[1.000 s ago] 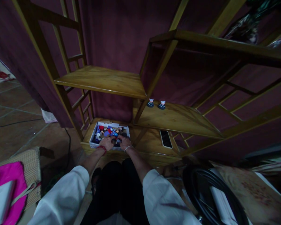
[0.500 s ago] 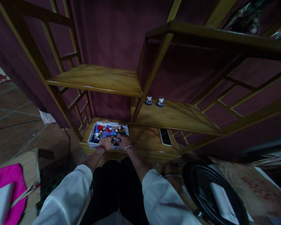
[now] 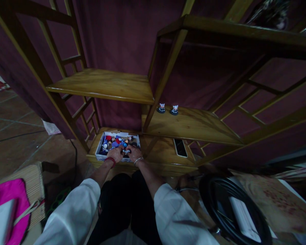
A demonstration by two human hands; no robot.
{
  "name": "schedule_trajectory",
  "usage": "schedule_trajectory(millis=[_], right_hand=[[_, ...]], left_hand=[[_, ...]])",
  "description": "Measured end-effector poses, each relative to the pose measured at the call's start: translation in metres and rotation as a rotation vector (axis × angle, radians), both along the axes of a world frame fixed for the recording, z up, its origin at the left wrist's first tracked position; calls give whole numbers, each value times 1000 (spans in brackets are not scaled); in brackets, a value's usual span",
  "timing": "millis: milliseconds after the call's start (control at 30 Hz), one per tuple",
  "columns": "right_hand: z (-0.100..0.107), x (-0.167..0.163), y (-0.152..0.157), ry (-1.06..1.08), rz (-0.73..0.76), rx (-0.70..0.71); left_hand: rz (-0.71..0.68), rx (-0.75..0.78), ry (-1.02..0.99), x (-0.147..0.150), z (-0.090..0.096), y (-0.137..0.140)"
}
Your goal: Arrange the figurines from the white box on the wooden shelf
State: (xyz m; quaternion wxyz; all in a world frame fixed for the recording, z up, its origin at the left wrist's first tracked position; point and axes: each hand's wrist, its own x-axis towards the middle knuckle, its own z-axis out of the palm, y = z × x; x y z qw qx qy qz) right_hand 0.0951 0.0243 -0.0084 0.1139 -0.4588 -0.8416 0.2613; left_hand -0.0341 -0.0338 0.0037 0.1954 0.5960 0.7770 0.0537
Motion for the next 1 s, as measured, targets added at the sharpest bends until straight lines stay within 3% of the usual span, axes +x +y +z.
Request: schedule_trajectory(millis=[600,1000], right_hand=[[0,-1,1,27,13,-55],[2,0,1,89,16,19]], left_hand=[[12,-12,-29,-2,-4,4],[3,16,-38,-1,-2,1]])
